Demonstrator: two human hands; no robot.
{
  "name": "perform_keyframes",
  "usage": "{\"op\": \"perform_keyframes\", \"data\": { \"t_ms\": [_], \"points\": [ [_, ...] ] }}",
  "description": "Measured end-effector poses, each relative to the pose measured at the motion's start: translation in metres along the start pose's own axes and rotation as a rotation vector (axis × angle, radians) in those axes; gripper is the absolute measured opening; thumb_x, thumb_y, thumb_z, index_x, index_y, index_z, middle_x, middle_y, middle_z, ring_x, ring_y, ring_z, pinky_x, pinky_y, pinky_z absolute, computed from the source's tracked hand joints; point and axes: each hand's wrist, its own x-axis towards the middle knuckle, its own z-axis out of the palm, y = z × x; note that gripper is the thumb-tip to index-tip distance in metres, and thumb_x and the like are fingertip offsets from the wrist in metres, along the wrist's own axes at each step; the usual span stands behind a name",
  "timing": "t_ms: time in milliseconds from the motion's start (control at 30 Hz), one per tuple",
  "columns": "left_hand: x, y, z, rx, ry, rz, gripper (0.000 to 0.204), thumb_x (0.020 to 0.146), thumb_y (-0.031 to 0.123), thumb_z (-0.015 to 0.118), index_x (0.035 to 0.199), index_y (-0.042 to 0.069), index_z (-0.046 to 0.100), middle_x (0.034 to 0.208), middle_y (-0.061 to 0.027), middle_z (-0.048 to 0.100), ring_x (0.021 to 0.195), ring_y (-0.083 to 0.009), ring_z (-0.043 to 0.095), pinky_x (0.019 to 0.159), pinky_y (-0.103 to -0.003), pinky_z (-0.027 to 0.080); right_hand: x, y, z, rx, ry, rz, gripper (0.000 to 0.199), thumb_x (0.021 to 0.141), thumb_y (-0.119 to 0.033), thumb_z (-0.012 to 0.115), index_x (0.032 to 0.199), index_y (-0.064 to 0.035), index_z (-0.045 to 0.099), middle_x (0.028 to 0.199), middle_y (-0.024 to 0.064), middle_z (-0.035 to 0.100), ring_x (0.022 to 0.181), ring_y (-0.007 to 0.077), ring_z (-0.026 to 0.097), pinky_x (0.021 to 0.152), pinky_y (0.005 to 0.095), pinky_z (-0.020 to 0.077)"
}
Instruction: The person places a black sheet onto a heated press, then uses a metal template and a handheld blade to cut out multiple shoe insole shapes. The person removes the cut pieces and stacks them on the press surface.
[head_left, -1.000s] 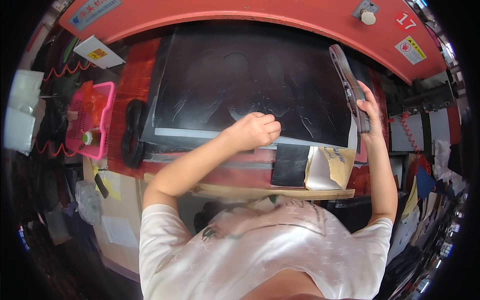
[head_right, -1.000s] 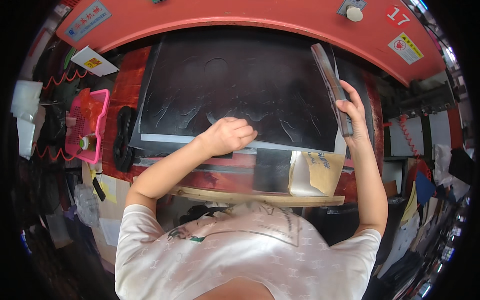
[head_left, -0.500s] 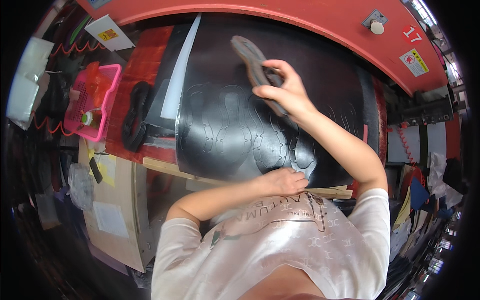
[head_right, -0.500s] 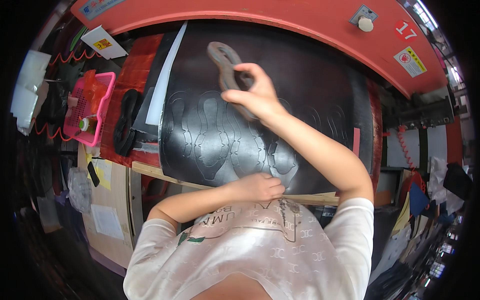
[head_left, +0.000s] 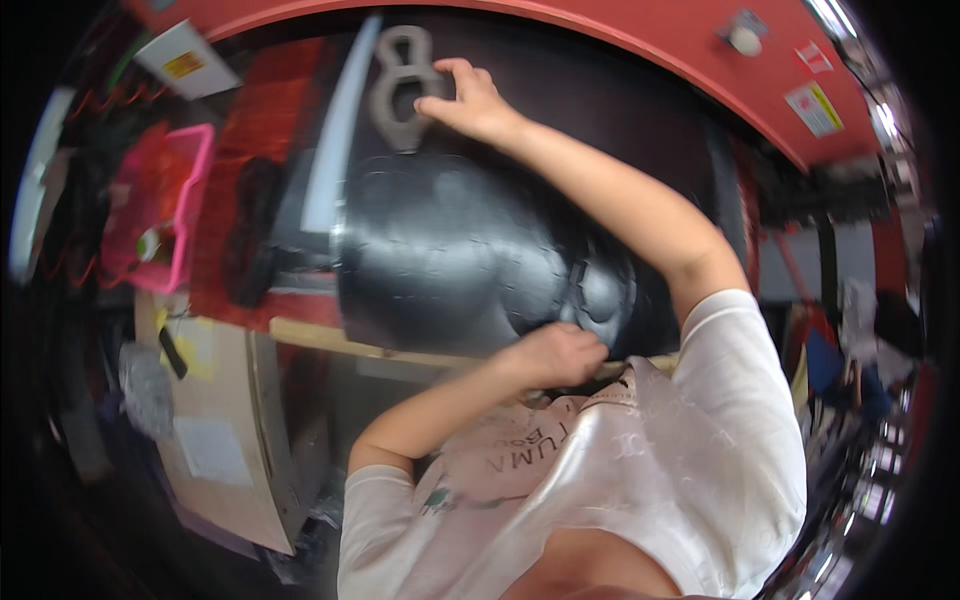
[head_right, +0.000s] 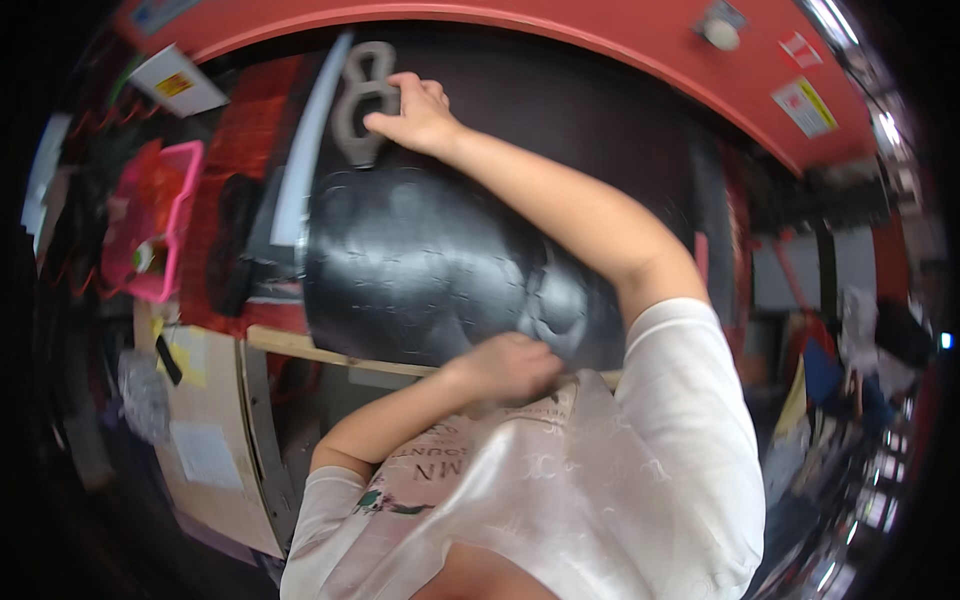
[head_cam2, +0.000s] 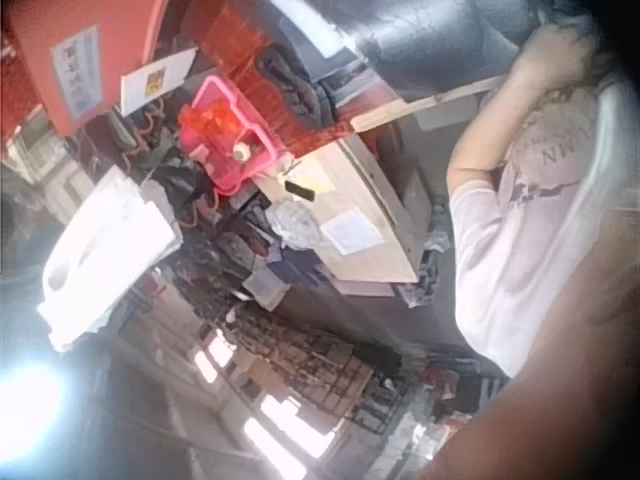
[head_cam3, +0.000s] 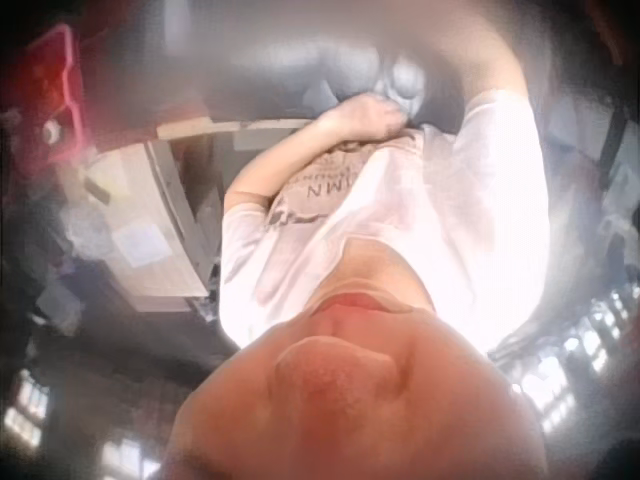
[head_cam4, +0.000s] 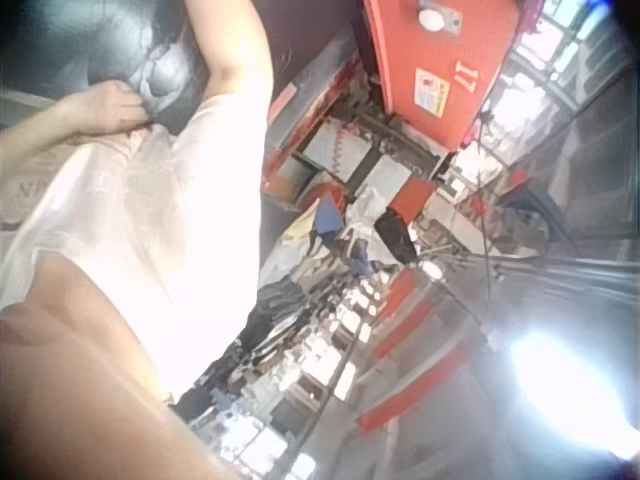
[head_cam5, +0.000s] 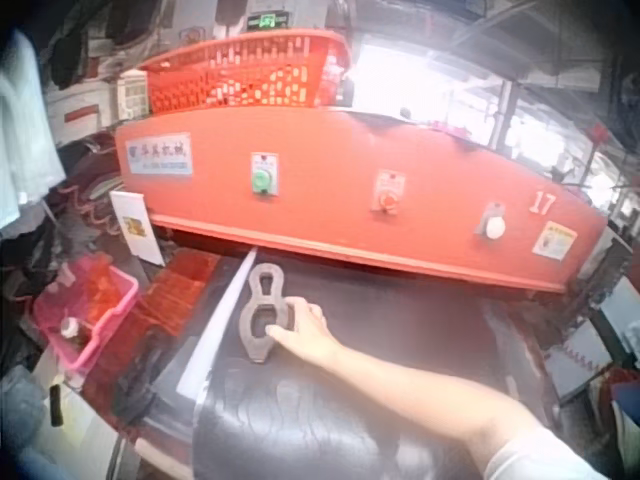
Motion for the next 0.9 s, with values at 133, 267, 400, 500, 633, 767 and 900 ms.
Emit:
{"op": "perform_keyframes", "data": {
  "t_ms": [133,267,400,500,633,767,900],
  "points": [
    [0.004,-0.004,-0.004,0.153,-0.004,0.106,0.009,0.073,0.01,0.067,0.074,0.012,0.058,0.068,0.003,0.048,0.062,-0.0096,0.052,0.05,-0.026,0.04,-0.072,0.059,-0.147,0.038,0.18,-0.118,0.046,0.085,-0.027,0.07,0.122,-0.0033,0.058,0.113,0.0122,0.062,0.105,0.0192,0.06,0.09,0.0321,0.049],
    [0.019,-0.008,-0.017,0.057,-0.17,0.024,0.012,0.073,0.017,0.072,0.081,0.011,0.066,0.072,0.0012,0.053,0.065,-0.0135,0.055,0.055,-0.028,0.044,-0.206,0.111,-0.25,0.018,0.851,0.012,0.035,0.09,-0.016,0.065,0.122,-0.0035,0.056,0.113,0.008,0.063,0.103,0.0158,0.06,0.091,0.0291,0.0479],
    [0.052,-0.012,-0.033,-0.105,-0.343,-0.098,0.026,0.069,0.029,0.077,0.086,0.012,0.07,0.08,-0.0015,0.06,0.073,-0.0192,0.06,0.065,-0.033,0.049,-0.348,0.139,-0.229,0.217,0.999,0.493,0.032,0.092,-0.015,0.062,0.121,-0.0019,0.055,0.111,0.0072,0.063,0.103,0.0148,0.059,0.091,0.0285,0.0458],
    [0.086,-0.013,-0.031,-0.242,-0.452,-0.154,0.03,0.07,0.034,0.077,0.086,0.01,0.071,0.085,-0.0048,0.065,0.079,-0.0235,0.063,0.073,-0.036,0.05,-0.407,0.15,-0.196,0.631,0.81,0.696,0.034,0.091,-0.014,0.063,0.122,-0.0023,0.056,0.105,0.0032,0.062,0.096,0.0106,0.057,0.084,0.0247,0.0457],
    [0.135,-0.006,0.009,-0.144,-0.333,-0.096,0.023,0.078,0.028,0.072,0.091,0.009,0.07,0.086,-0.0062,0.065,0.082,-0.0248,0.063,0.076,-0.037,0.05,-0.423,0.146,-0.209,0.656,0.671,0.715,0.029,0.093,-0.014,0.062,0.12,-0.0026,0.057,0.1,-0.001,0.064,0.089,0.0058,0.059,0.077,0.0203,0.047],
    [0.166,-0.011,0.059,-0.11,-0.281,-0.062,0.042,0.076,0.028,0.075,0.111,0.008,0.063,0.109,-0.0086,0.059,0.103,-0.0282,0.056,0.087,-0.04,0.046,-0.419,0.135,-0.219,0.599,0.601,0.573,0.029,0.091,-0.013,0.064,0.118,-0.0019,0.058,0.098,0.0007,0.064,0.089,0.0067,0.059,0.078,0.02,0.0467],
    [0.169,-0.014,0.091,-0.121,-0.281,-0.039,0.071,0.071,0.036,0.079,0.131,0.009,0.052,0.132,-0.0124,0.049,0.124,-0.0326,0.047,0.103,-0.046,0.037,-0.425,0.137,-0.218,1.013,0.631,0.439,0.04,0.089,-0.008,0.063,0.126,-0.0003,0.05,0.115,0.009,0.062,0.101,0.0142,0.062,0.087,0.0253,0.0503]
  ]
}}
